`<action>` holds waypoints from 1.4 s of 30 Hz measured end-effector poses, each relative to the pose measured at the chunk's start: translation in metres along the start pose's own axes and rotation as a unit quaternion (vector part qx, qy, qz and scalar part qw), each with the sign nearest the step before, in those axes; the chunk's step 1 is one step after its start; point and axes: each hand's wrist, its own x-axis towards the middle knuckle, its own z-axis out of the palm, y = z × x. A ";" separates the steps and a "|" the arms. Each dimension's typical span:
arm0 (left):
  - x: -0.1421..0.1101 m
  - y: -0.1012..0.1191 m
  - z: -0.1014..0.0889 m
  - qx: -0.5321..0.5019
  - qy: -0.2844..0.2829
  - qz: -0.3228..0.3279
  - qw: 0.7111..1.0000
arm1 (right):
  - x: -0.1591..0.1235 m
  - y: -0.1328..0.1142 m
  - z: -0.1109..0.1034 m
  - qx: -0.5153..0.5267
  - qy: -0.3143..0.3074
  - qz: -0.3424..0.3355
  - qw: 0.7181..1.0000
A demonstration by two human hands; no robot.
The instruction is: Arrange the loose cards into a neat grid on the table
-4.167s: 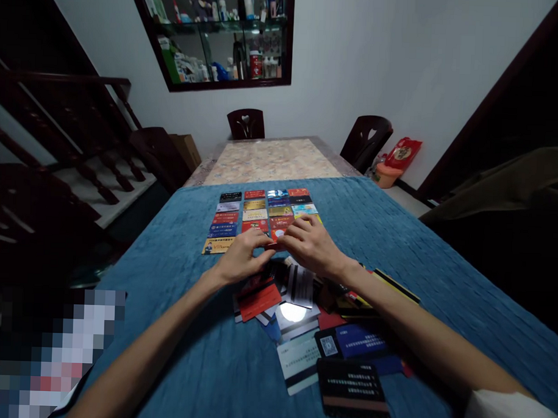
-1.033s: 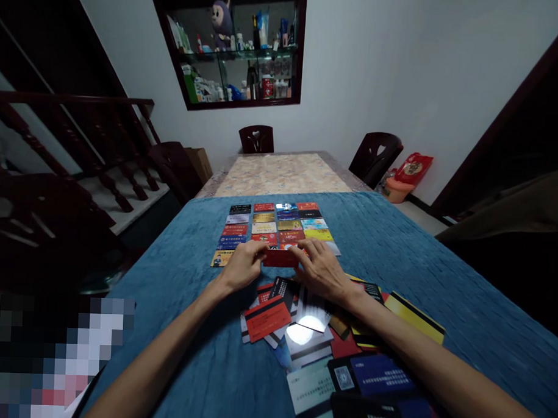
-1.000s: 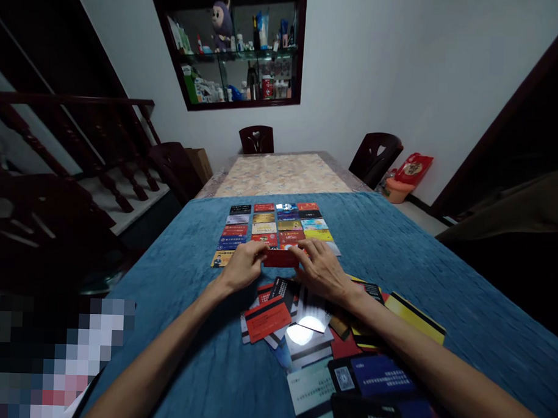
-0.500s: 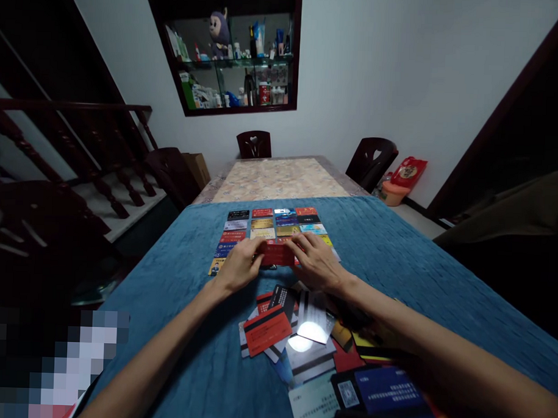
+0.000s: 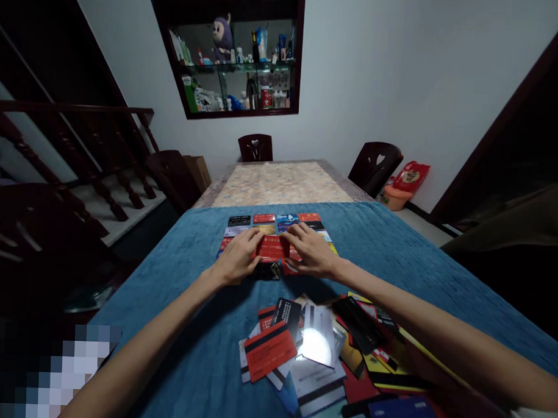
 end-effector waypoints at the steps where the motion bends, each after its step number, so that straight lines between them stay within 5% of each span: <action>1: 0.004 -0.003 -0.001 0.002 -0.011 -0.002 1.000 | 0.003 0.005 0.002 0.006 -0.004 -0.005 1.000; 16: 0.075 -0.059 -0.001 0.102 -0.146 -0.103 0.979 | 0.074 0.066 0.031 0.012 -0.146 0.081 0.986; 28: 0.111 -0.103 0.034 0.115 -0.180 -0.170 0.962 | 0.116 0.095 0.069 -0.001 -0.229 0.157 0.961; 42: 0.133 -0.134 0.066 0.115 -0.237 -0.216 0.940 | 0.128 0.115 0.099 0.025 -0.287 0.183 0.940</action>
